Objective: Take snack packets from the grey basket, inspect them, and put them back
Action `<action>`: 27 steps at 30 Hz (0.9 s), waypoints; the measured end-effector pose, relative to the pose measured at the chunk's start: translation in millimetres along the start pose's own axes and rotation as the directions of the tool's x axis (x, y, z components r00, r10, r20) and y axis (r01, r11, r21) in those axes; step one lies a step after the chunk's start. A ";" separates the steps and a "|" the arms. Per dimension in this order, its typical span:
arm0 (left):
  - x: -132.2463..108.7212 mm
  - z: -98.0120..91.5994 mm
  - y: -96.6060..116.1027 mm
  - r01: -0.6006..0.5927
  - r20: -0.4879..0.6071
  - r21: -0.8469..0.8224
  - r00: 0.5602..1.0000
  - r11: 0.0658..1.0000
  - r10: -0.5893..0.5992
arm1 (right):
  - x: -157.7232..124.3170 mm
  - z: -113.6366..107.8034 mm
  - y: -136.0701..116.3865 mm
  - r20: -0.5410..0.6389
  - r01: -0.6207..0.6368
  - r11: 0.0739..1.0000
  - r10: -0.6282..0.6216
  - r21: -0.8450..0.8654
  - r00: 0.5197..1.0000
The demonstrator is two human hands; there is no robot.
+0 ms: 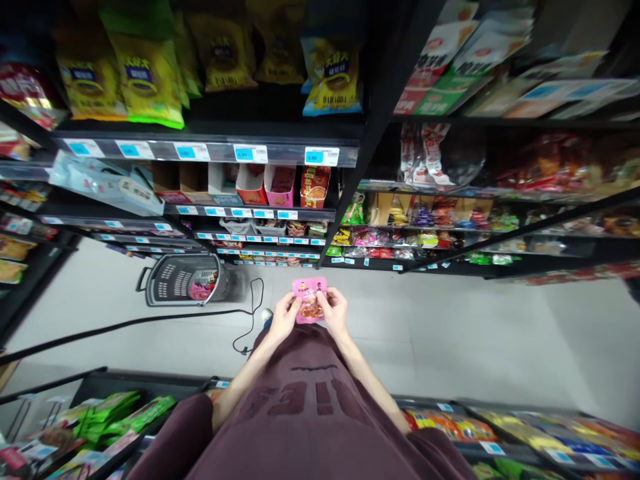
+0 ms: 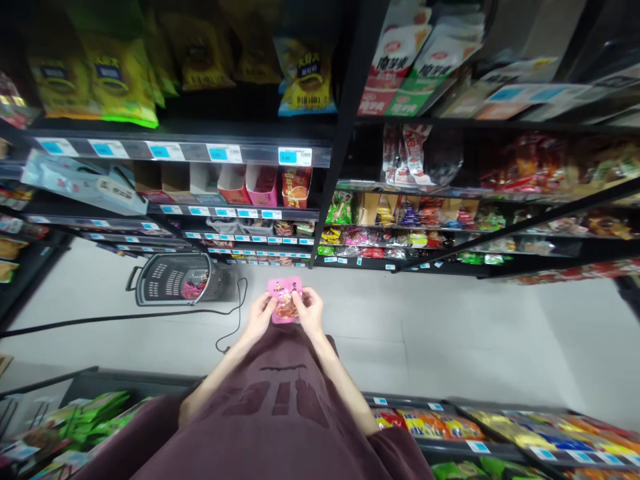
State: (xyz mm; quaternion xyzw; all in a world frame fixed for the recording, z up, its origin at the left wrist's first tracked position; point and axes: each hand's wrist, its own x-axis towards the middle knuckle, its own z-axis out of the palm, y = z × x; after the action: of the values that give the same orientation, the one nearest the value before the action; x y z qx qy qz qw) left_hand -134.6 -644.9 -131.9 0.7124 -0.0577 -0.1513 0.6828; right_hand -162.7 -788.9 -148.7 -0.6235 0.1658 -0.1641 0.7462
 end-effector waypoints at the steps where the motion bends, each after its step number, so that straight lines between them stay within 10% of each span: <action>1: 0.9 0.5 0.2 0.011 0.000 -0.020 1.000 1.000 -0.011 | -0.4 1.4 1.3 -0.024 -0.016 1.000 0.016 0.005 1.000; 20: 30.2 -3.2 17.8 -0.108 -0.035 0.086 0.993 0.990 0.112 | 13.5 5.9 -1.6 -0.008 -0.168 0.982 0.169 0.089 0.986; 27: 104.9 -9.3 72.5 -0.373 -0.326 0.128 0.859 0.919 0.394 | 21.9 -0.3 -1.6 -0.103 -0.207 0.966 0.224 0.152 0.969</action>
State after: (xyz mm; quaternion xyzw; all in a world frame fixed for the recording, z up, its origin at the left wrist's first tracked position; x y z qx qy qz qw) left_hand -23.4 -670.7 -74.3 0.7223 -0.0820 0.1167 0.6768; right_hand -143.4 -799.3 -148.1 -0.5367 0.2650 -0.1302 0.7904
